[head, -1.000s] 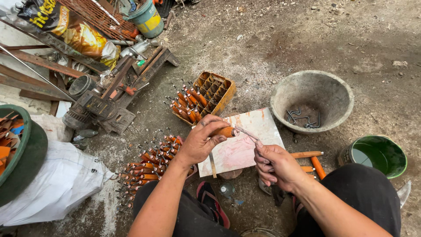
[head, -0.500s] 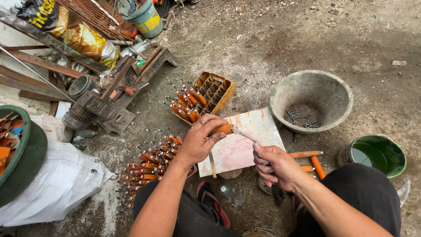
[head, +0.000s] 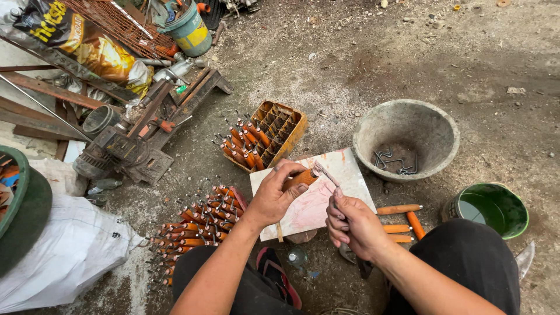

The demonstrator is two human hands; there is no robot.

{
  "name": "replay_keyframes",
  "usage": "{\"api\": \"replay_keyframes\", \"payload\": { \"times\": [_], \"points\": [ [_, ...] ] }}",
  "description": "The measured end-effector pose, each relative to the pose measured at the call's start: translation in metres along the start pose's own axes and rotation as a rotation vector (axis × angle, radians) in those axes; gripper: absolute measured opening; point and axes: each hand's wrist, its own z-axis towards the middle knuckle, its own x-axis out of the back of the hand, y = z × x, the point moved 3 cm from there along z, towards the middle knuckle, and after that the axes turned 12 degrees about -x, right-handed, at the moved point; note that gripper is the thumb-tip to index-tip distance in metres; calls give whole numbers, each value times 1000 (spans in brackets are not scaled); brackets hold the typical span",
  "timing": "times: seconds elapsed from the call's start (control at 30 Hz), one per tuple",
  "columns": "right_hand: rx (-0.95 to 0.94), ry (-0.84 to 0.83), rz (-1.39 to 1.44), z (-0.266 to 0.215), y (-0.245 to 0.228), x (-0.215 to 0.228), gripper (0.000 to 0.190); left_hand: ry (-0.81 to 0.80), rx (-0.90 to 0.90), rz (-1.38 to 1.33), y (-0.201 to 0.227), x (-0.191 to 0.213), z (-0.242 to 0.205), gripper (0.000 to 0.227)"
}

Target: The person sits on the ground and uses a hammer to drive metal hooks into orange cylindrical objects. They repeatedly pick up hooks from a container, position them on the cylinders, and strike them with a hammer. Finished items are placed into a crate nearby.

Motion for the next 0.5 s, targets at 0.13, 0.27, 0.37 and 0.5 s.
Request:
{"api": "replay_keyframes", "payload": {
  "times": [0.13,0.27,0.37,0.5],
  "points": [
    [56,160,-130,3,6,5,45,15,120,-170,-2,-9,-2,38],
    [91,231,-222,6,8,15,44,23,132,-191,-3,-9,-2,37],
    [84,269,-273,6,10,21,45,34,95,-106,0,-3,-1,35],
    [-21,316,-372,4,4,30,45,24,31,82,11,11,2,35]
  ]
}}
